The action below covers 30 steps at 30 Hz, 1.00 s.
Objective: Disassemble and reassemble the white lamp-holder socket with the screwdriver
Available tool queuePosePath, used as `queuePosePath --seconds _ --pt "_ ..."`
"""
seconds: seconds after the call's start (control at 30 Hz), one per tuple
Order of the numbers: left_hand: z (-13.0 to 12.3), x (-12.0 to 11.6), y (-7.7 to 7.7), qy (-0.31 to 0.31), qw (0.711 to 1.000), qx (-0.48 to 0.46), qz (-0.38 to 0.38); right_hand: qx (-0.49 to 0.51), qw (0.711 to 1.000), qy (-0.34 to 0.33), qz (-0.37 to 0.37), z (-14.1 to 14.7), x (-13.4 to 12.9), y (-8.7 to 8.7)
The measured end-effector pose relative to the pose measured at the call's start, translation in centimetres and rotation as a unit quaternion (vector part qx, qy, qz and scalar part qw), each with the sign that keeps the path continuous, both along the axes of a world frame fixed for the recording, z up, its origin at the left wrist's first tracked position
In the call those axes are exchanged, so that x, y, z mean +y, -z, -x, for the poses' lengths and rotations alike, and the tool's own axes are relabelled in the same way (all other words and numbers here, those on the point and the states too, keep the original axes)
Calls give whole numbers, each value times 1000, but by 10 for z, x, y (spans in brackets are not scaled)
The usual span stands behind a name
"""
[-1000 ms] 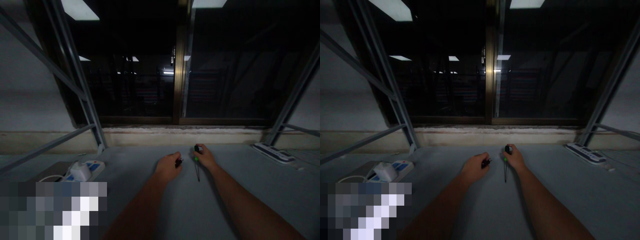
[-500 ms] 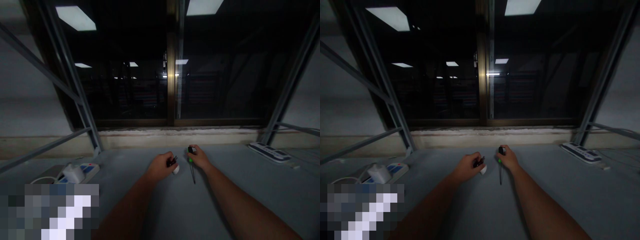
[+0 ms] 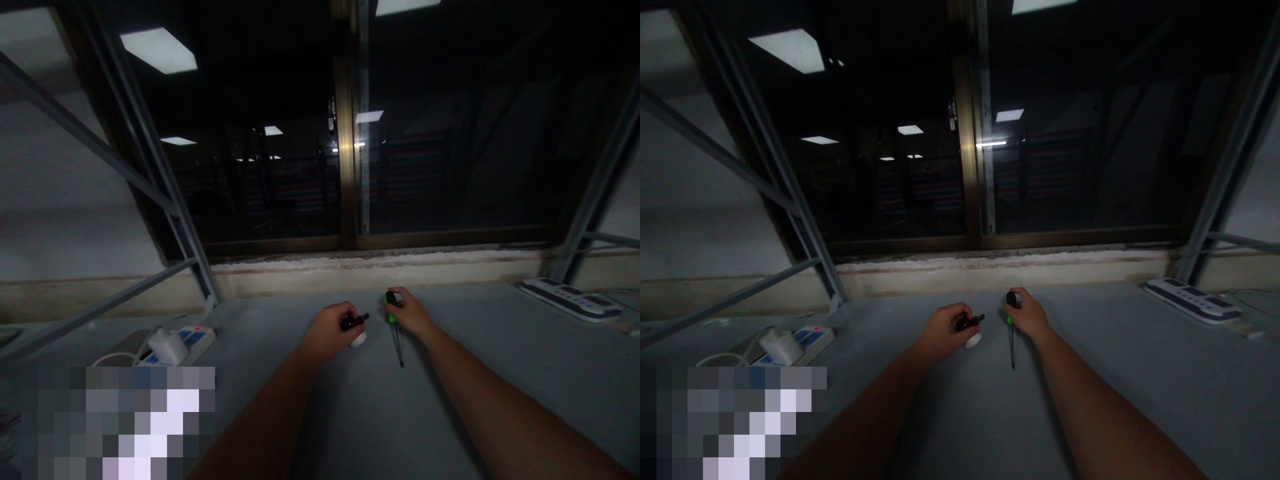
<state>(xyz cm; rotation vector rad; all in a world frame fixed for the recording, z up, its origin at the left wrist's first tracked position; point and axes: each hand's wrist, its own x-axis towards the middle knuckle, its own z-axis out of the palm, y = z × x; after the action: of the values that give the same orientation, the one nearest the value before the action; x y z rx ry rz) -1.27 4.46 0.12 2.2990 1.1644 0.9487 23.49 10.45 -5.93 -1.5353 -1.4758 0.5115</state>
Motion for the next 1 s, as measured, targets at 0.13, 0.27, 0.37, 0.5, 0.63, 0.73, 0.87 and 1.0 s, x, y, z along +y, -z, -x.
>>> queuePosePath --seconds 0.13,0.27,0.37,0.5,0.63,0.73,0.87,1.0 --pt "-1 0 0 6 1000 7 -5 -4 1000 -19 11 1 -4 -3" --pt "-1 0 0 17 1000 11 -2 -1 1000 -23 18 1 -6 -5" --pt "-1 1 0 20 999 22 -15 0 999 -27 21 0 -7 -7" --pt "-1 3 0 27 998 23 -45 2 999 -33 23 -1 -7 -8" --pt "-1 3 3 17 998 23 -50 10 999 -42 24 0 -7 -7" --pt "-1 3 7 21 998 25 -47 14 998 -48 23 -1 -8 -7" --pt "-3 2 9 34 998 45 -40 11 998 -52 20 -2 -10 -10" --pt "-3 -1 8 45 996 65 -27 11 998 -52 15 -2 -11 -11"
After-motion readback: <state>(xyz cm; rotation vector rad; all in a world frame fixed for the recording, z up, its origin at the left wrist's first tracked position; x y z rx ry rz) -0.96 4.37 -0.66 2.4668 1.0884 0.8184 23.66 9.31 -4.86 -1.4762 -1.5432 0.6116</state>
